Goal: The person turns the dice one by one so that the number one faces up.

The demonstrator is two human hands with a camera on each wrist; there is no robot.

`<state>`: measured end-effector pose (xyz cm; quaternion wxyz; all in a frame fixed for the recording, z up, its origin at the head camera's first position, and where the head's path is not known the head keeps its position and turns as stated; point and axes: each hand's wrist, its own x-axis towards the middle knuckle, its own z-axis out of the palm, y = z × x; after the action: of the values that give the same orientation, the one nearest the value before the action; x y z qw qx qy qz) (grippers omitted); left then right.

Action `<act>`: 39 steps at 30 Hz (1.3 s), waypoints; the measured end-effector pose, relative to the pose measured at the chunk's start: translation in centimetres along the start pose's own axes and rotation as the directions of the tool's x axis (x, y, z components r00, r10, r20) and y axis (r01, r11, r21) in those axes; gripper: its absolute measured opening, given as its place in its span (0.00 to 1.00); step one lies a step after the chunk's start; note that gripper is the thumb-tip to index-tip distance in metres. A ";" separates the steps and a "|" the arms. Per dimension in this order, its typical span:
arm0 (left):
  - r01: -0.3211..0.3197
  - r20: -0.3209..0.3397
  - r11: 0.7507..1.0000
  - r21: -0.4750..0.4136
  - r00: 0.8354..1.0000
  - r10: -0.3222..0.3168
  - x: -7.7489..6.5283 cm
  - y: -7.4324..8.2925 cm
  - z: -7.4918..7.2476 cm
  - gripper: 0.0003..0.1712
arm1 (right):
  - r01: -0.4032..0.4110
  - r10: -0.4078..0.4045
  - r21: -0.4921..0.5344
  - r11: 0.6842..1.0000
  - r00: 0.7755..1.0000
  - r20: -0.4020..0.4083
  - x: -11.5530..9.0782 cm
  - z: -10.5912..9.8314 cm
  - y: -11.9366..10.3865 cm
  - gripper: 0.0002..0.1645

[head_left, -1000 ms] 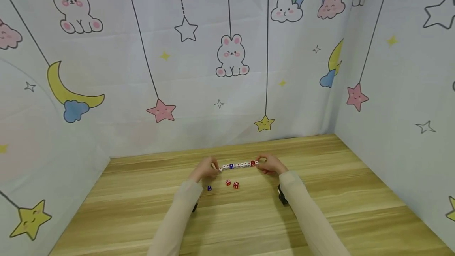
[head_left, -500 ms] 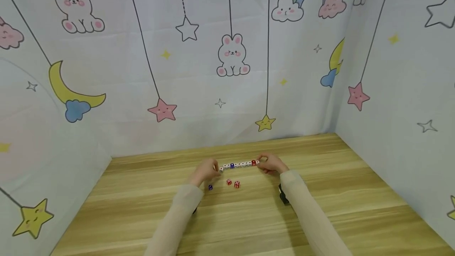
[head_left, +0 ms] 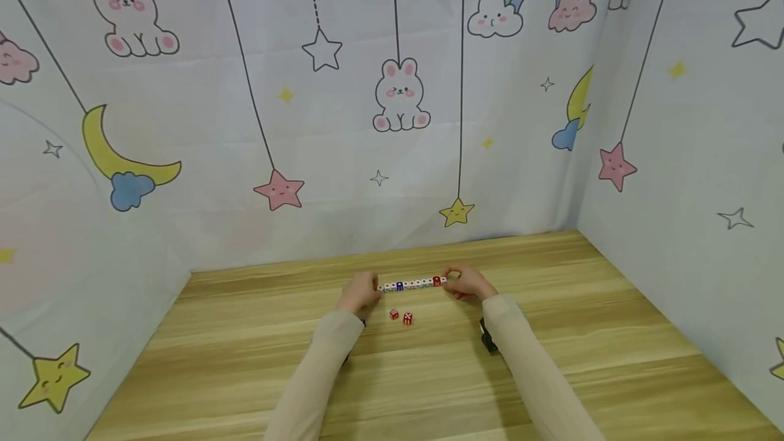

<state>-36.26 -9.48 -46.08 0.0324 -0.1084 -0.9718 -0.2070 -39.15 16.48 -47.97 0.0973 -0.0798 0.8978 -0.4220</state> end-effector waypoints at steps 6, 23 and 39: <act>-0.012 0.021 1.000 -0.001 1.000 0.012 0.4 0.0 0.0 0.11 | 0.001 -0.001 -0.007 1.000 1.000 -0.004 -0.1 0.0 -0.1 0.11; 0.039 0.269 0.974 -0.222 0.963 0.023 -2.4 -0.2 -3.0 0.09 | 0.001 -0.001 -0.012 1.000 1.000 0.006 0.0 0.0 -0.2 0.12; 0.069 0.337 0.981 -0.181 0.941 -0.004 -4.0 -1.5 -2.8 0.08 | -0.008 0.008 -0.006 1.000 1.000 0.006 -0.3 0.0 -0.5 0.13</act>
<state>-32.60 -12.79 -44.54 -0.1477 -0.1265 -0.9407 -0.2780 -38.82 16.23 -47.59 0.1013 -0.0779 0.8992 -0.4186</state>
